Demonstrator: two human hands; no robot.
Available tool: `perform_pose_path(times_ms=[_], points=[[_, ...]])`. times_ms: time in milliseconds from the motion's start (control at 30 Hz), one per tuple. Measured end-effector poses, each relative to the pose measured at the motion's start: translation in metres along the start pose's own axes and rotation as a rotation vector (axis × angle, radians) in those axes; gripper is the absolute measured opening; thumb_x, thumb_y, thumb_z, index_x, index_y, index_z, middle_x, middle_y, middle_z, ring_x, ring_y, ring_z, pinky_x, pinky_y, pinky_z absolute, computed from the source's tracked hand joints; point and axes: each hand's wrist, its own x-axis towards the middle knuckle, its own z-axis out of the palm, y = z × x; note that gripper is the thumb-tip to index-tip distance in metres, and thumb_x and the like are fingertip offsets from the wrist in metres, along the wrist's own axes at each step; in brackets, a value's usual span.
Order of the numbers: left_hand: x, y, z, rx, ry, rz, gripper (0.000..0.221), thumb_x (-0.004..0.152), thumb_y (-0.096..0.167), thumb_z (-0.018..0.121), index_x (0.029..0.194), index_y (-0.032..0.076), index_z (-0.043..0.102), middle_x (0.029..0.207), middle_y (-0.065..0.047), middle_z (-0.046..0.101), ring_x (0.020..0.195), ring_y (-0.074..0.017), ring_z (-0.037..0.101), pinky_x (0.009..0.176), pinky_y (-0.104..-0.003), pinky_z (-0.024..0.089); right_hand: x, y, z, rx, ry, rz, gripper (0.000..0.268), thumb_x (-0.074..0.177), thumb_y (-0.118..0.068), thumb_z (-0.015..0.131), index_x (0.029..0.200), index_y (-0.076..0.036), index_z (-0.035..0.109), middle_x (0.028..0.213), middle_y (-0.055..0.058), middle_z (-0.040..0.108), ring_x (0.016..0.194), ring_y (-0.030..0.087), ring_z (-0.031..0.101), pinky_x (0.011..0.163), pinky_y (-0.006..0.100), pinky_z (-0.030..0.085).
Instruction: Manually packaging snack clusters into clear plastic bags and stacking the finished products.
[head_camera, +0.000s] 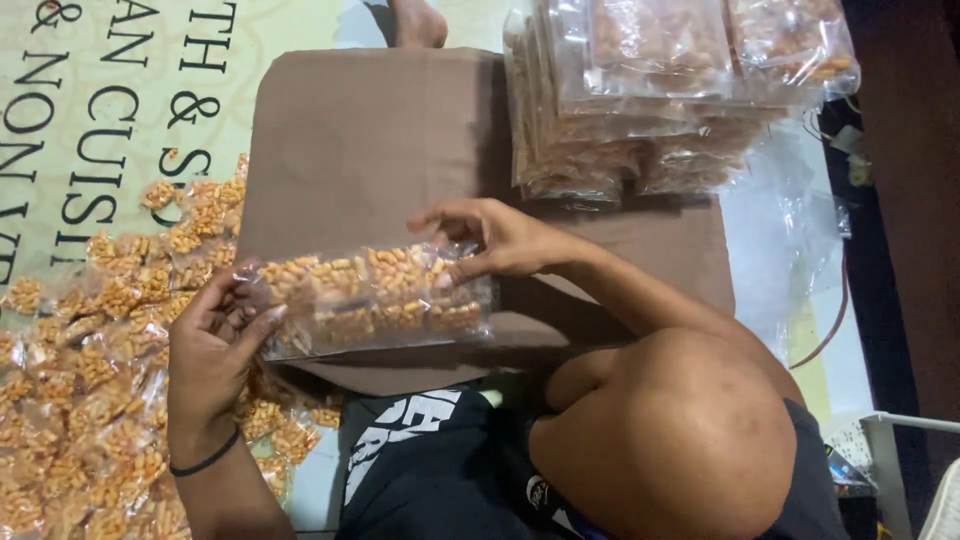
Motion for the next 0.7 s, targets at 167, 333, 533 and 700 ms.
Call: perform_pose_path(times_ms=[167,333,533,700], points=[[-0.008,0.030,0.018,0.155,0.057,0.080,0.049,0.082,-0.012,0.073,0.130,-0.004,0.063,0.105,-0.013,0.070,0.086,-0.0171,0.067,0.076,-0.023,0.055,-0.007,-0.062,0.004,-0.565,-0.050,-0.057,0.061,0.074,-0.012,0.082,0.130,0.004,0.064,0.120,0.017,0.075,0.086,0.025,0.073,0.070,0.035,0.060],[-0.004,0.077,0.053,0.296,0.100,0.393,0.037,0.081,-0.004,0.083,0.115,-0.002,0.069,0.092,-0.007,0.067,0.063,-0.0083,0.050,0.055,-0.020,0.036,-0.014,-0.109,0.012,-0.874,-0.044,-0.221,0.078,0.076,-0.044,0.080,0.133,0.005,0.059,0.074,0.014,0.077,0.056,0.026,0.072,0.051,0.039,0.053],[0.004,0.093,0.068,0.025,0.119,0.707,0.070,0.089,0.001,0.078,0.151,0.005,0.044,0.137,-0.013,0.056,0.112,-0.0204,0.060,0.109,-0.032,0.054,-0.049,-0.180,-0.018,-1.168,-0.003,-0.339,0.033,0.088,-0.012,0.076,0.115,0.003,0.063,0.093,0.014,0.076,0.061,0.023,0.070,0.049,0.035,0.056],[0.010,0.081,0.068,0.178,0.160,0.659,0.048,0.097,0.001,0.071,0.140,0.000,0.050,0.125,-0.015,0.055,0.106,-0.0222,0.057,0.101,-0.034,0.054,-0.085,-0.227,-0.083,-1.238,0.159,-0.184,0.076,0.077,0.013,0.074,0.150,0.001,0.055,0.107,0.017,0.073,0.082,0.027,0.071,0.067,0.038,0.060]])
